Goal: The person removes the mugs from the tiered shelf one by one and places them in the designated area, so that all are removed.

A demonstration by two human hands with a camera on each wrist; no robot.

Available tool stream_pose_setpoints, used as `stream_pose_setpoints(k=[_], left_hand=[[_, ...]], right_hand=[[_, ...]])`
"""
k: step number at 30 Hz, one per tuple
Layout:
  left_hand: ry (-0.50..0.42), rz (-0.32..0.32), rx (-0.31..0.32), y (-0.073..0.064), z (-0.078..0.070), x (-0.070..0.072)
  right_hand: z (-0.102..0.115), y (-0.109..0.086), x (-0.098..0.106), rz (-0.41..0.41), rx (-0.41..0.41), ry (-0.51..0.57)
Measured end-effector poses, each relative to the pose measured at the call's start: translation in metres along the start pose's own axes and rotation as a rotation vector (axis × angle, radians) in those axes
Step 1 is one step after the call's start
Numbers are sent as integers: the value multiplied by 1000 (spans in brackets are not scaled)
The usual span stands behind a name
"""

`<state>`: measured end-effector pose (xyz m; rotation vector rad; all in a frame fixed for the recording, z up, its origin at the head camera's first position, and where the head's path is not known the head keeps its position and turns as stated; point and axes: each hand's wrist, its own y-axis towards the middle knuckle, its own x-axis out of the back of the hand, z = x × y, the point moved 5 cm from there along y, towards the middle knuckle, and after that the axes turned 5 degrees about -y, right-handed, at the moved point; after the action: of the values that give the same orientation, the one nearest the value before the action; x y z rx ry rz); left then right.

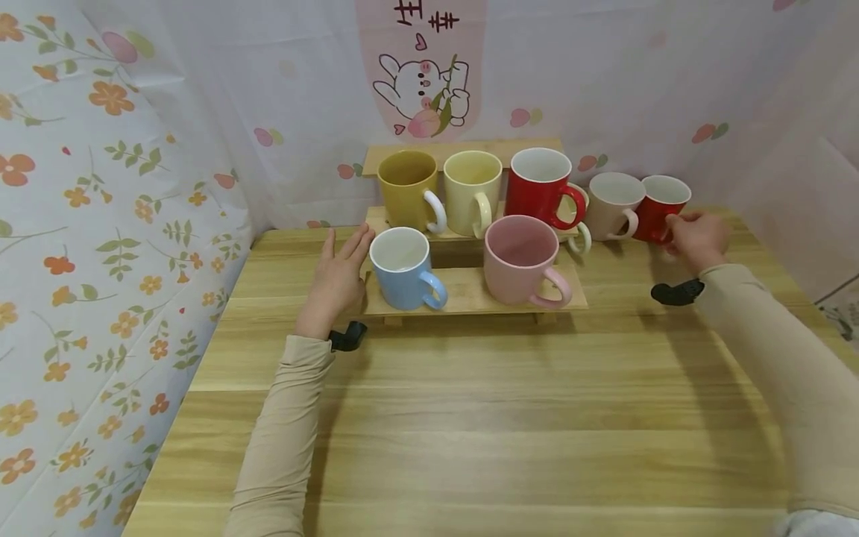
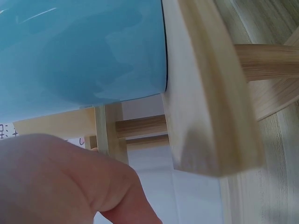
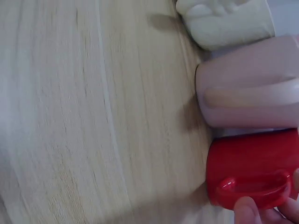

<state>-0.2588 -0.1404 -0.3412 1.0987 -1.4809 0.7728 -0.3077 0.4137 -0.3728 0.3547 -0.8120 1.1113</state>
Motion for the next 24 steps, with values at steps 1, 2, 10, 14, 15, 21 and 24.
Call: stream_pose_setpoints(k=[1,2,10,14,15,21,24], left_hand=[[1,3,-1,0,0,0],[3,4,-2,1,1,-1],[12,-14,-16,3,1,1],[-13,0,-15,3,1,0],[-18,5,-13,2,1,0],[-6,2,-19,1,3,-1],[-9,-6,-29,1,2,-1]], right_hand=[[1,-1,2,-22,1,-14],[1,-1,4,-44,1,-22],[3,-6,18,-78,40,17],[4,-14,25,-46,54,12],[6,-16,26,-36,61,17],[23,-27,33,2,140,22],[27,-32,37,18,147,0]])
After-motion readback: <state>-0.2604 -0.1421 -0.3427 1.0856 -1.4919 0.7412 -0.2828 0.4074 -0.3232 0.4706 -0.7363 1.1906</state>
